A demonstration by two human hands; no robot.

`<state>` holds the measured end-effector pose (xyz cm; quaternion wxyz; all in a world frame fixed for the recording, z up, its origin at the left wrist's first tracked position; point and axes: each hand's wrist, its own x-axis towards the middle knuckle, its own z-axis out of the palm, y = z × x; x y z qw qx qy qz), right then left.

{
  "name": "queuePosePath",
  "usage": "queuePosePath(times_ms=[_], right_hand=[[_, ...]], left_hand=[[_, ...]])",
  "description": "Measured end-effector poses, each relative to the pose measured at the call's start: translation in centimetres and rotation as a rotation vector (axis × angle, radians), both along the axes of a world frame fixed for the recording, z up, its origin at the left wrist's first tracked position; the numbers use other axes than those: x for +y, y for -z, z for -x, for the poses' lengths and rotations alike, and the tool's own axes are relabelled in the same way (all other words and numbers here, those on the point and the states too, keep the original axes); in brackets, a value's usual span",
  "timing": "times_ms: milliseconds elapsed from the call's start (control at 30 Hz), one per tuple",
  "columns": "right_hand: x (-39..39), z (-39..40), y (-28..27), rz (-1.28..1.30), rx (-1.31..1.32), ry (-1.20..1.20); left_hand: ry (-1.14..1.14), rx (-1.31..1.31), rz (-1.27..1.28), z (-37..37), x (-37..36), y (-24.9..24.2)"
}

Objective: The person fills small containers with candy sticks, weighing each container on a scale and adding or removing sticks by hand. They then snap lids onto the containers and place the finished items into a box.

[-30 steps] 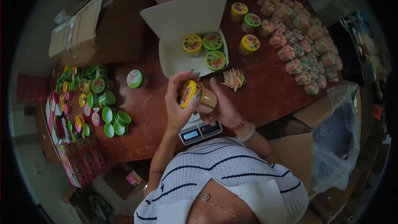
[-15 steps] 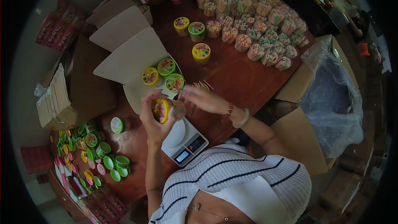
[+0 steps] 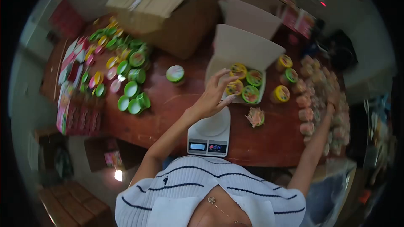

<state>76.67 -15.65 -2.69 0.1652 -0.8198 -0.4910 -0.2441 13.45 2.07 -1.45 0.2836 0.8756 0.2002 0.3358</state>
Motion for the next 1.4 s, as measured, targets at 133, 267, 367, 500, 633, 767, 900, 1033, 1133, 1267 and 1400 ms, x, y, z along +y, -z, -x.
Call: queuePosePath(times_ms=[133,267,367,500,633,767,900,1033,1133,1267,1400], right_hand=[[-5.0,6.5,-3.8,-0.177,0.283,0.141],[-4.2,28.5,-9.7,-0.128,0.717,-0.013],[-1.7,41.6,-9.4,0.046,0.915,-0.405],[2.2,51.3,-4.2,0.131,0.837,-0.641],[2.7,54.0,-0.7,0.080,0.860,-0.631],[0.7,51.6,-2.9,0.175,1.157,-0.545],[-1.4,47.2,-2.0,-0.129,1.194,-0.276],[-1.7,42.4,0.6,-0.039,0.810,-0.071],[-1.0,41.5,1.8,0.023,0.822,-0.094],[-0.1,41.3,2.2,0.113,0.823,-0.134],[0.3,41.0,2.5,0.093,0.807,-0.142]], left_hand=[[-0.471,-0.118,-0.114,11.2,2.9,-2.8],[-1.064,0.018,-0.150,25.9,9.5,0.1],[-1.250,0.322,-0.182,34.7,14.0,4.6],[-1.180,0.602,0.075,38.9,17.6,7.8],[-1.135,0.435,0.139,39.0,16.6,9.7],[-1.155,0.217,0.026,33.6,9.9,1.1],[-0.935,-0.159,0.267,29.2,5.3,-3.1],[-0.727,-0.205,0.340,24.5,2.4,-4.8],[-0.678,-0.130,0.283,22.8,2.2,-4.0],[-0.650,-0.001,0.237,21.4,1.6,-3.4],[-0.636,-0.018,0.281,20.9,1.4,-3.0]])
